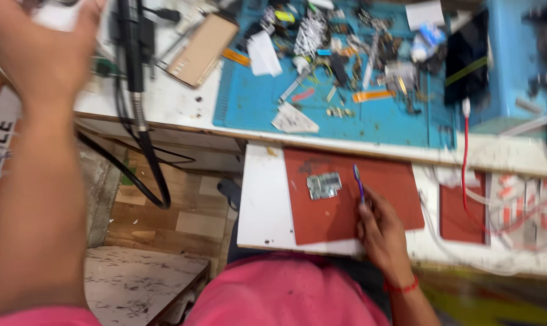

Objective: The person uses a small tool to scrape a circuit board, then uses a hot air gun to heat the board. The person works on a single small circuit board throughout the clip.

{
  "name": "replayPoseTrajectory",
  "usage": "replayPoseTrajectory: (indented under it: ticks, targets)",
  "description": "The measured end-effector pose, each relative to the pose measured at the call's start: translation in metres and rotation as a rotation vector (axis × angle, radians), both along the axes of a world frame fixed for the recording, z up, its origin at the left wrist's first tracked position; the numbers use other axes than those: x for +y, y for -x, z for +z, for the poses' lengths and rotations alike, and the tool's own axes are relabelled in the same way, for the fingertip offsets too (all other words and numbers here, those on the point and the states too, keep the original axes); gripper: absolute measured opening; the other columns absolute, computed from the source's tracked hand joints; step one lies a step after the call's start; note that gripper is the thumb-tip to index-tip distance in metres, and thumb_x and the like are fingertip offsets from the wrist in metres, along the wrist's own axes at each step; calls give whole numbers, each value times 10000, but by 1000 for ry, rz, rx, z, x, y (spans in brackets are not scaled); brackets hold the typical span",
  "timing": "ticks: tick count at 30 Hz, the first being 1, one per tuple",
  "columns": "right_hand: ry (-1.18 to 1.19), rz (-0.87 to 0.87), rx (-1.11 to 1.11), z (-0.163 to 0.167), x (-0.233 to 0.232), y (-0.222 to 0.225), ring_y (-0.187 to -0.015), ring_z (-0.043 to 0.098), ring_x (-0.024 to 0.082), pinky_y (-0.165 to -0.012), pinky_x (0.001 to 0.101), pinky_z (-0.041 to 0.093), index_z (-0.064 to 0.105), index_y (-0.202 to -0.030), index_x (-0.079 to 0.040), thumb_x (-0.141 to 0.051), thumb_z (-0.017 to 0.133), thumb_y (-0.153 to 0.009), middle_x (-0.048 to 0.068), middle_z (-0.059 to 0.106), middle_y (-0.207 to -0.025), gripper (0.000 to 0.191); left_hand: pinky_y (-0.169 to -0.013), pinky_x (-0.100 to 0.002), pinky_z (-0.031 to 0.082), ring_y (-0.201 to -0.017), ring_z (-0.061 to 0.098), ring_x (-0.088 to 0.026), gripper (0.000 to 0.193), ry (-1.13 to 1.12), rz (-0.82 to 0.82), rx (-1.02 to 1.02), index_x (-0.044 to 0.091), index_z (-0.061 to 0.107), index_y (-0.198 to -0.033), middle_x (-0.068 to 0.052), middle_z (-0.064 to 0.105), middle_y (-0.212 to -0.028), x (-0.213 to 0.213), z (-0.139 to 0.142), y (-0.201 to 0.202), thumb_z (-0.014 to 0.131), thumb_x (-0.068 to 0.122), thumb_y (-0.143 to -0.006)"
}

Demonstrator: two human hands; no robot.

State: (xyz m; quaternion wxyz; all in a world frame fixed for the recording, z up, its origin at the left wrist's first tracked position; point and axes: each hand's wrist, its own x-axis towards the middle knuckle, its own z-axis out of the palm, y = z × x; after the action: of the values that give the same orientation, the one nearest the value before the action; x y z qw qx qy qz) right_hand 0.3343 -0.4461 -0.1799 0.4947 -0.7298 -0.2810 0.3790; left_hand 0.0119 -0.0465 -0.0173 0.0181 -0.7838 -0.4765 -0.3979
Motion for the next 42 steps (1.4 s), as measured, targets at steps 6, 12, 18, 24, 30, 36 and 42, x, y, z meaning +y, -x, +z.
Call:
replayPoseTrajectory:
  ticks: [6, 12, 18, 24, 30, 36, 42]
  targets:
    - [15, 198, -742, 6, 14, 17, -808, 656, 364, -708, 440, 534, 594, -1435, -133, -62, 578, -1003, 153, 623, -989, 438, -930, -411, 508, -1041, 627, -282, 495, 315, -873, 18, 94, 724, -1113, -84, 672, -1129, -165, -99, -112, 921, 284, -700]
    - [160, 336, -808, 28, 21, 40, -774, 683, 392, -694, 485, 567, 593, -1427, -150, 27, 515, -878, 187, 617, -1052, 582, -862, -406, 494, -968, 585, -275, 458, 462, -851, 42, 87, 768, -1049, -52, 650, -1048, -198, -152, -134, 928, 314, -686]
    - [193, 438, -843, 30, 23, 36, -771, 681, 414, -697, 498, 560, 599, -1421, -170, 12, 536, -851, 194, 635, -1099, 601, -872, -398, 499, -961, 583, -268, 483, 447, -828, -27, 43, 756, -1064, -68, 628, -1034, -200, -175, -125, 926, 312, -701]
    - [142, 482, -890, 25, 30, 53, -757, 681, 393, -660, 483, 565, 587, -1424, -179, 6, 543, -846, 190, 628, -1072, 609, -896, -399, 512, -1004, 603, -279, 493, 471, -811, -64, 44, 755, -1072, -81, 617, -1077, -200, -184, -121, 928, 296, -685]
    - [233, 508, -879, 26, 35, 33, -736, 678, 379, -651, 494, 557, 591, -1431, -206, -8, 524, -858, 152, 634, -1075, 609, -839, -385, 541, -979, 629, -274, 583, 576, -778, -107, 58, 666, -1093, -86, 609, -1099, -202, -181, -129, 964, 272, -639]
    - [225, 481, -854, 33, 33, 34, -783, 684, 391, -686, 495, 558, 598, -1431, -214, 0, 514, -861, 168, 624, -1076, 614, -788, -359, 565, -897, 655, -233, 734, 703, -761, -104, 63, 615, -1207, -83, 595, -1143, -204, -173, -138, 984, 229, -595]
    - [225, 553, -887, 37, 45, 39, -764, 665, 428, -648, 505, 551, 582, -1445, -193, 8, 517, -835, 211, 605, -1127, 646, -813, -370, 566, -941, 660, -253, 718, 727, -717, -101, 62, 627, -1220, -96, 577, -1171, -205, -167, -142, 957, 198, -598]
